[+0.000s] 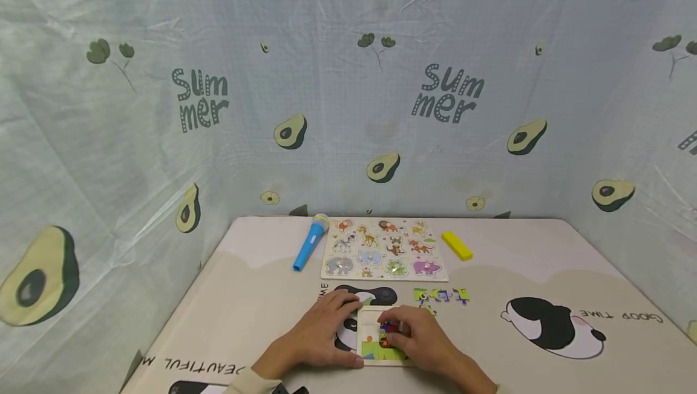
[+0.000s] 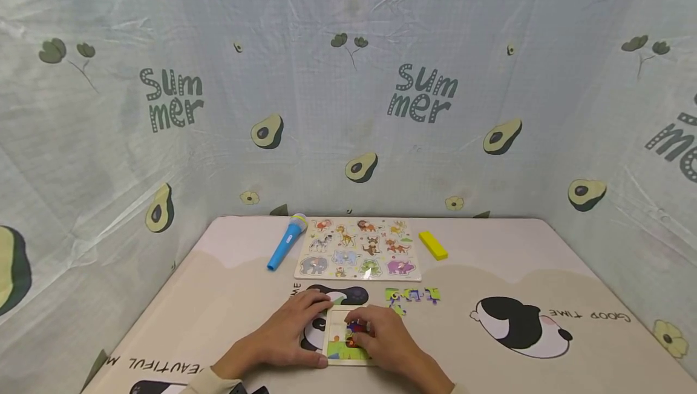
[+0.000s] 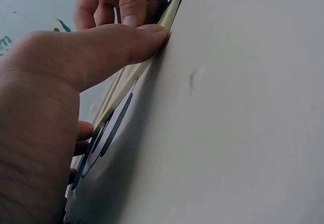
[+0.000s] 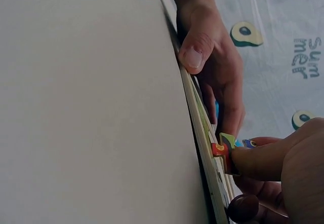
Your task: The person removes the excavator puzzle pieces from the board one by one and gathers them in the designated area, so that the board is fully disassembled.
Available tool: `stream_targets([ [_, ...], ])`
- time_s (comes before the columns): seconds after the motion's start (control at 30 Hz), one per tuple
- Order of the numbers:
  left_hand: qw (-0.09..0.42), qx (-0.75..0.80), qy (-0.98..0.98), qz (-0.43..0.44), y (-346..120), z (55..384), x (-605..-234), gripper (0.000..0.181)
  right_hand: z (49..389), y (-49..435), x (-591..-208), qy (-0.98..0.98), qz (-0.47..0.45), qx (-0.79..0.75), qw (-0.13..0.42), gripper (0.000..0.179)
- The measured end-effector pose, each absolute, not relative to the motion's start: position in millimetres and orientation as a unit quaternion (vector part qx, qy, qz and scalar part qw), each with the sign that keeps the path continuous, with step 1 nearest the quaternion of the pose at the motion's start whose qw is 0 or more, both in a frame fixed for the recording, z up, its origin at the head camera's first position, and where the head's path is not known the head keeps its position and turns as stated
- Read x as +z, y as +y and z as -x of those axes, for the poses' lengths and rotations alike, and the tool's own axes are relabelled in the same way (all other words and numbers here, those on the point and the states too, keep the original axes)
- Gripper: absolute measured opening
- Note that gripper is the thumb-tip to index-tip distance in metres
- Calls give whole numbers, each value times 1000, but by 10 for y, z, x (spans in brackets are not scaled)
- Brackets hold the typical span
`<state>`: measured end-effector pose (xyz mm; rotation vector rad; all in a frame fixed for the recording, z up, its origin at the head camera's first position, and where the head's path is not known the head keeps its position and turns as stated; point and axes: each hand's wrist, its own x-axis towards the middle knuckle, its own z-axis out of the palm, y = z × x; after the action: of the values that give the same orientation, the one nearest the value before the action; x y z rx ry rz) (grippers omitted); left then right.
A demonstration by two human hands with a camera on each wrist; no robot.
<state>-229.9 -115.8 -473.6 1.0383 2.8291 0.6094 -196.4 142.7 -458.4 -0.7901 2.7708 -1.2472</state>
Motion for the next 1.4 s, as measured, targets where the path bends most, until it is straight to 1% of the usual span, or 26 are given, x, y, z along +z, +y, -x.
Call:
stream_targets([
  [0.27,27,199,918,-342,-1152,2301,-4711,96,1998,1460,-4568,875,268,-404,-5,21],
  [0.5,11,194,916,-351,-1164,2325,-4688,97,2053,1500,-4480,870,235,-434,0,23],
  [0.73,19,194,918,-346,-1161,2337,-4689,99,2112,1606,-4428,873,192,-448,-30,17],
  [0.87,19,191,920,-342,-1159,2334,-4697,99,2133,1695,-4402,871,191,-450,-41,17],
  [0.97,18,190,920,-343,-1155,2325,-4697,100,2141,1782,-4392,869,186,-456,-38,19],
  [1.2,16,191,919,-345,-1152,2309,-4706,100,2137,1983,-4364,869,121,-478,-44,23],
  [1.4,22,194,919,-343,-1160,2293,-4710,99,2154,2134,-4395,863,77,-497,-46,21],
])
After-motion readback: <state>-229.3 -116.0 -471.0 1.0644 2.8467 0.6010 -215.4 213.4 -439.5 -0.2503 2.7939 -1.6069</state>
